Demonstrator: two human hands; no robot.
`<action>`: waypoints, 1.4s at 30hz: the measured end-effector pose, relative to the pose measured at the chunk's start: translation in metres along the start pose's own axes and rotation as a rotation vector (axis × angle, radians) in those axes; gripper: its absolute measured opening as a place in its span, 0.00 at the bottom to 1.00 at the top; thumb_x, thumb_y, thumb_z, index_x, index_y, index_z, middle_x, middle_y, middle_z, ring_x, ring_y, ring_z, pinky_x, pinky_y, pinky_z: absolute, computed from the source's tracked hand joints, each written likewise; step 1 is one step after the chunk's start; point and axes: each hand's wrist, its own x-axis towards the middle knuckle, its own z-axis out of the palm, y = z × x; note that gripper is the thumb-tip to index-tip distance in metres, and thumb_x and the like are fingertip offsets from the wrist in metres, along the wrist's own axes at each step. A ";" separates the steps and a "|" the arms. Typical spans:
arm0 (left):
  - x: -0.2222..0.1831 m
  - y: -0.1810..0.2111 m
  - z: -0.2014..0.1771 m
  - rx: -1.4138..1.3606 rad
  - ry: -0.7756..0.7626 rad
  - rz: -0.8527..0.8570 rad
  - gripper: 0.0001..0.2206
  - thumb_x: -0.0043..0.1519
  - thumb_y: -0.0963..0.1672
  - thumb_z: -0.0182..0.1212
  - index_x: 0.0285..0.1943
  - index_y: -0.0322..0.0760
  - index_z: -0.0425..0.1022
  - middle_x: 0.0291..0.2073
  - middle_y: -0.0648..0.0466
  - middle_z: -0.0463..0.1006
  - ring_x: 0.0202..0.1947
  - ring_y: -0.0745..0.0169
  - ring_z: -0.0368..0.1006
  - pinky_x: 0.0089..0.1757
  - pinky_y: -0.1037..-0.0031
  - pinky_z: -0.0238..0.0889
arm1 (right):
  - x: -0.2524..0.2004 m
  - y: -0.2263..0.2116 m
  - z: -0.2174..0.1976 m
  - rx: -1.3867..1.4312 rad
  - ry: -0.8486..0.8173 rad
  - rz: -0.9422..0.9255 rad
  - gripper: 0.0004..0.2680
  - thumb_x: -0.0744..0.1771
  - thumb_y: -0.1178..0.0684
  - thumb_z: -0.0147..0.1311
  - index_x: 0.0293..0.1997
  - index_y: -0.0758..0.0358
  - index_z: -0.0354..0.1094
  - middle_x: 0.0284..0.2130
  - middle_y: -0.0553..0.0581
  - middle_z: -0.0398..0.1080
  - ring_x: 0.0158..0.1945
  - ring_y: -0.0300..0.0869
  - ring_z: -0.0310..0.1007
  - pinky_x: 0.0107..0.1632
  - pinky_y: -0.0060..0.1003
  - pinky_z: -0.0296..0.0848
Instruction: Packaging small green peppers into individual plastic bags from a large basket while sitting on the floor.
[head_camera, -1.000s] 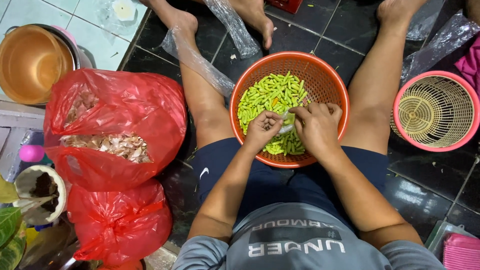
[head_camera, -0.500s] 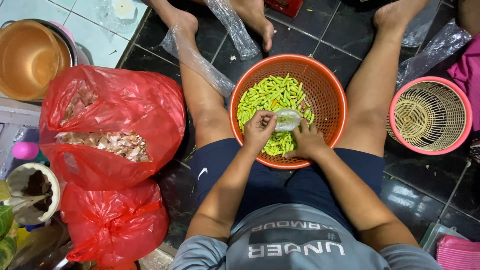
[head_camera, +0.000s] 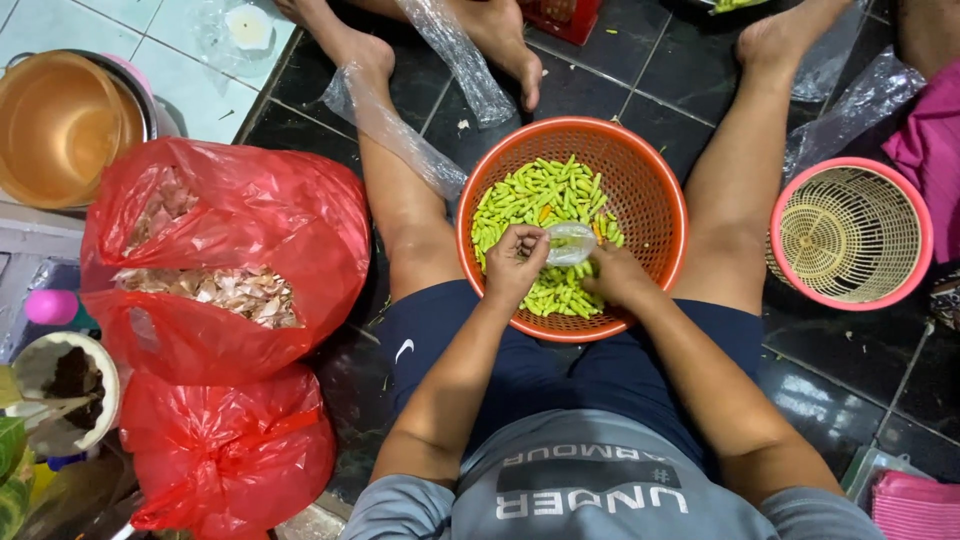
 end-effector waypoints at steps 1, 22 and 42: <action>0.002 -0.001 -0.002 0.003 0.004 -0.001 0.02 0.62 0.39 0.65 0.42 0.37 0.78 0.21 0.52 0.79 0.20 0.70 0.74 0.28 0.76 0.68 | 0.008 0.008 0.006 0.000 -0.003 -0.004 0.23 0.63 0.41 0.62 0.62 0.61 0.70 0.58 0.73 0.67 0.57 0.72 0.71 0.58 0.57 0.74; 0.001 -0.015 -0.002 -0.048 0.025 -0.059 0.03 0.62 0.38 0.64 0.43 0.34 0.77 0.21 0.52 0.79 0.20 0.72 0.74 0.27 0.81 0.66 | -0.024 -0.007 -0.039 0.117 0.079 -0.139 0.15 0.65 0.58 0.59 0.59 0.59 0.74 0.54 0.63 0.71 0.56 0.60 0.74 0.57 0.50 0.75; 0.000 -0.022 0.002 -0.091 0.037 -0.149 0.04 0.63 0.39 0.65 0.44 0.34 0.77 0.22 0.51 0.80 0.20 0.71 0.75 0.27 0.82 0.68 | -0.067 -0.114 -0.140 -0.044 0.222 -0.451 0.07 0.67 0.60 0.58 0.48 0.56 0.74 0.47 0.56 0.71 0.53 0.54 0.76 0.48 0.42 0.77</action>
